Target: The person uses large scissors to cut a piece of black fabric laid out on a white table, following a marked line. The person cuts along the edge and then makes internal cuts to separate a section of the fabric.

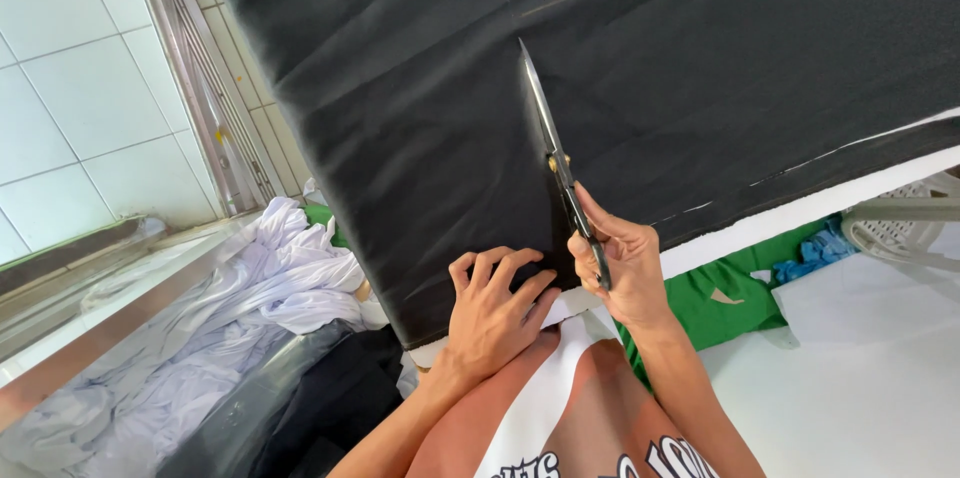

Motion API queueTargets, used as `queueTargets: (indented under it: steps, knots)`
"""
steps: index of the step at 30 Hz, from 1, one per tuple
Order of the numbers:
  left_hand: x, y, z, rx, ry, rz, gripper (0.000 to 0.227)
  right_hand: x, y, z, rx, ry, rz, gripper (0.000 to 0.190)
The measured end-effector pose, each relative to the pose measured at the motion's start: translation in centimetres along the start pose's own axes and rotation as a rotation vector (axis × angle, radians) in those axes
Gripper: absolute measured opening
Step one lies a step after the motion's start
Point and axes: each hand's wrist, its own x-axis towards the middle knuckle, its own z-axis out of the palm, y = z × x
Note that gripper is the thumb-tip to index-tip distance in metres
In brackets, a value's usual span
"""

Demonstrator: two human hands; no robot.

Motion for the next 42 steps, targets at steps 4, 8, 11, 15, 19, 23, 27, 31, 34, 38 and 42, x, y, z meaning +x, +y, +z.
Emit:
queueTargets:
  steps: [4, 8, 11, 15, 19, 23, 27, 31, 34, 38, 42]
  knots:
    - [0.0, 0.0, 0.0, 0.003, 0.001, -0.004, 0.009, 0.6, 0.1, -0.7, 0.055, -0.014, 0.019, 0.053]
    - [-0.2, -0.1, 0.1, 0.002, 0.002, 0.003, 0.009, 1.3, -0.2, -0.3, 0.050, -0.023, 0.006, 0.052]
    - [-0.1, -0.1, 0.0, 0.003, 0.000, 0.005, 0.009, 1.8, -0.2, 0.0, 0.056, -0.033, 0.003, 0.052]
    - [-0.1, 0.0, -0.1, -0.007, -0.003, 0.004, 0.008, 1.9, 0.3, -0.4, 0.023, -0.037, -0.015, 0.052]
    - [0.0, 0.1, -0.2, -0.002, -0.008, 0.006, 0.009, 1.6, 0.1, -0.1, 0.018, -0.032, -0.013, 0.052]
    - [-0.2, 0.0, -0.2, -0.002, -0.007, 0.006, 0.008, 1.5, 0.3, 0.1, 0.003, -0.025, -0.020, 0.051]
    - [-0.1, 0.0, -0.1, -0.003, -0.001, 0.012, 0.008, 1.6, 0.1, 0.1, 0.013, -0.030, -0.023, 0.051]
    - [-0.2, 0.0, 0.0, -0.003, -0.002, 0.019, 0.008, 1.8, 0.0, -0.3, 0.049, -0.054, -0.013, 0.049]
    - [0.0, 0.0, 0.0, 0.002, 0.010, 0.013, 0.008, 2.2, 0.0, 0.0, 0.048, -0.049, -0.020, 0.050]
    - [-0.2, 0.1, 0.0, 0.003, -0.005, 0.010, 0.009, 2.1, -0.1, 0.1, 0.020, -0.044, -0.027, 0.050]
    - [-0.4, -0.2, 0.1, 0.014, -0.014, 0.015, 0.010, 1.9, 0.0, 0.3, 0.028, -0.028, -0.020, 0.053]
